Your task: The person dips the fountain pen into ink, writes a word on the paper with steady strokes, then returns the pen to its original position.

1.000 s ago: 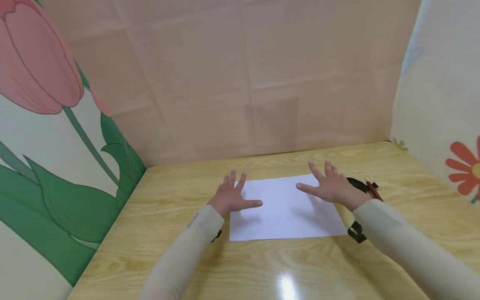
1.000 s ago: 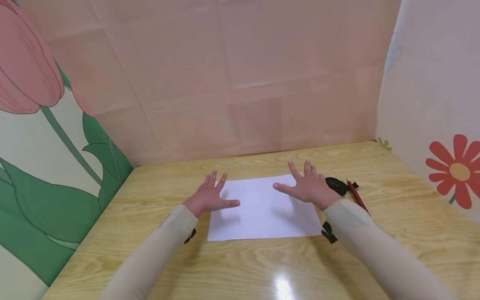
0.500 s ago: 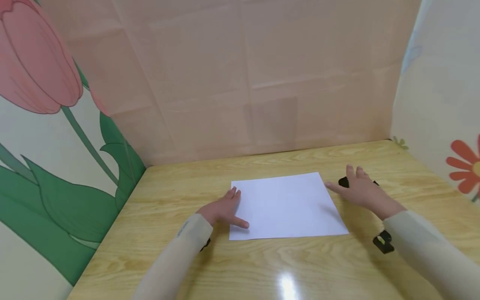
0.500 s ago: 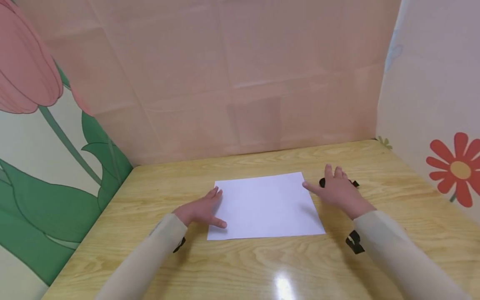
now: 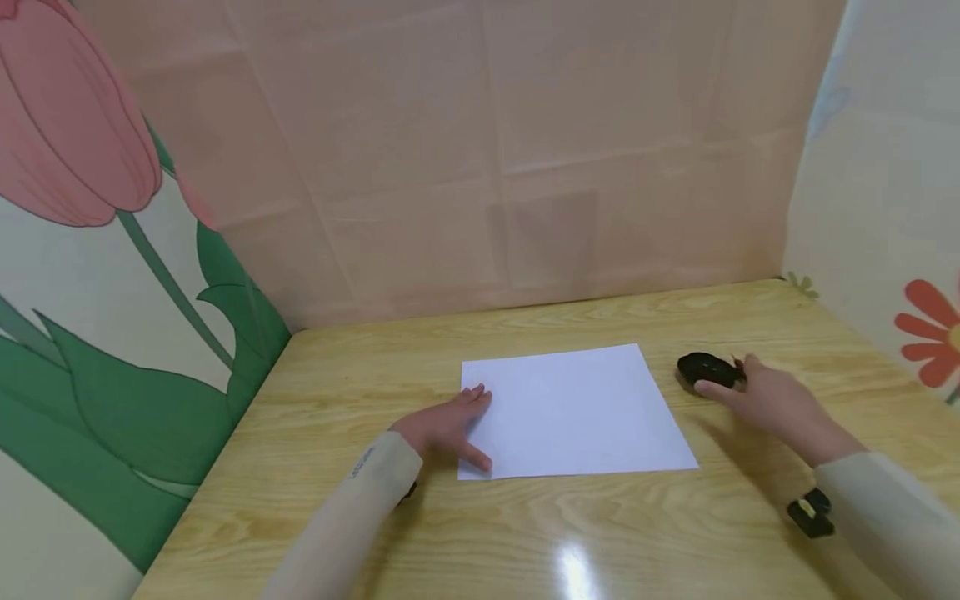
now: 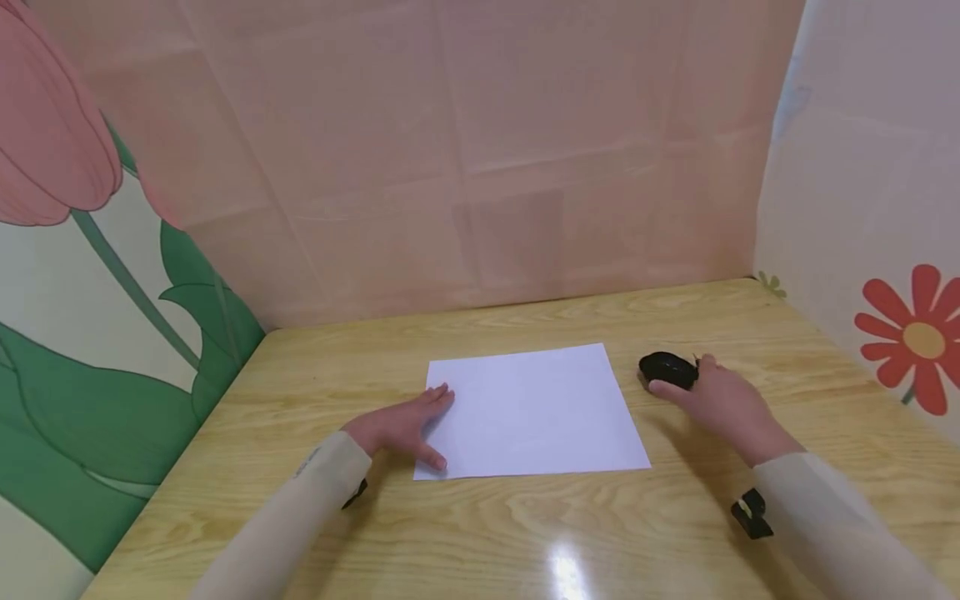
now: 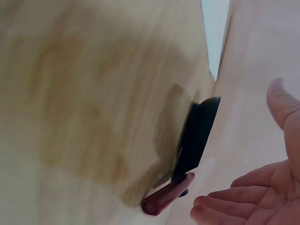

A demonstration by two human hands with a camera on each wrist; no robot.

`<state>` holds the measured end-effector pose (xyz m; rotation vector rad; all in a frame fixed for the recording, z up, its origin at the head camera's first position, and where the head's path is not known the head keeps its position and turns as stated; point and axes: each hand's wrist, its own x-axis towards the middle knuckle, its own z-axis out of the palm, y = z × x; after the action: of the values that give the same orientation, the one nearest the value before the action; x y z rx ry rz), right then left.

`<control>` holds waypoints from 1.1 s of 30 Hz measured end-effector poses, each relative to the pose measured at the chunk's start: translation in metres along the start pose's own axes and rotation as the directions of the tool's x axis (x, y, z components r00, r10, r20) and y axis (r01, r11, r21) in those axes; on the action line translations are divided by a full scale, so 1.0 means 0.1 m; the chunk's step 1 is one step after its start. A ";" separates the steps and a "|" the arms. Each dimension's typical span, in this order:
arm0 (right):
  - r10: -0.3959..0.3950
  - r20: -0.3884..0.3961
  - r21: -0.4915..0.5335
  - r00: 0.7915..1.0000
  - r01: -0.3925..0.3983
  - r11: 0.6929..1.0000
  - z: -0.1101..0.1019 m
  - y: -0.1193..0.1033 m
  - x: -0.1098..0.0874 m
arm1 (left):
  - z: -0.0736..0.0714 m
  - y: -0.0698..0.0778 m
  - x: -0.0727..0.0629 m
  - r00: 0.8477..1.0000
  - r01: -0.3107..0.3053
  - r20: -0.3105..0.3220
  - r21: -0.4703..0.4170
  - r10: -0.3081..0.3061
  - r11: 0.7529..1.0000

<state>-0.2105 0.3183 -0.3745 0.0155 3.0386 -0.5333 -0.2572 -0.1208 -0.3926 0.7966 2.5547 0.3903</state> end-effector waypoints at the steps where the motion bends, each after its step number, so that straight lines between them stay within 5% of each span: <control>1: -0.002 -0.014 0.001 1.000 0.002 1.000 0.00 0.02 -0.02 | 0.00 0.00 0.00 1.000 -0.001 0.005 0.015 0.000 1.000; 14: -0.045 -0.133 0.007 0.990 0.046 0.999 0.07 0.25 -0.14 | 0.05 -0.02 0.05 0.999 0.007 0.030 0.106 -0.010 0.994; 33: 0.015 -0.078 -0.006 0.997 -0.016 1.000 0.00 0.45 -0.11 | 0.04 0.00 0.04 0.999 0.017 0.034 0.119 -0.022 0.993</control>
<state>-0.1985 0.3603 -0.3892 0.0612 3.1132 -0.5335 -0.2582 -0.1172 -0.3976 0.8126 2.5698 0.2171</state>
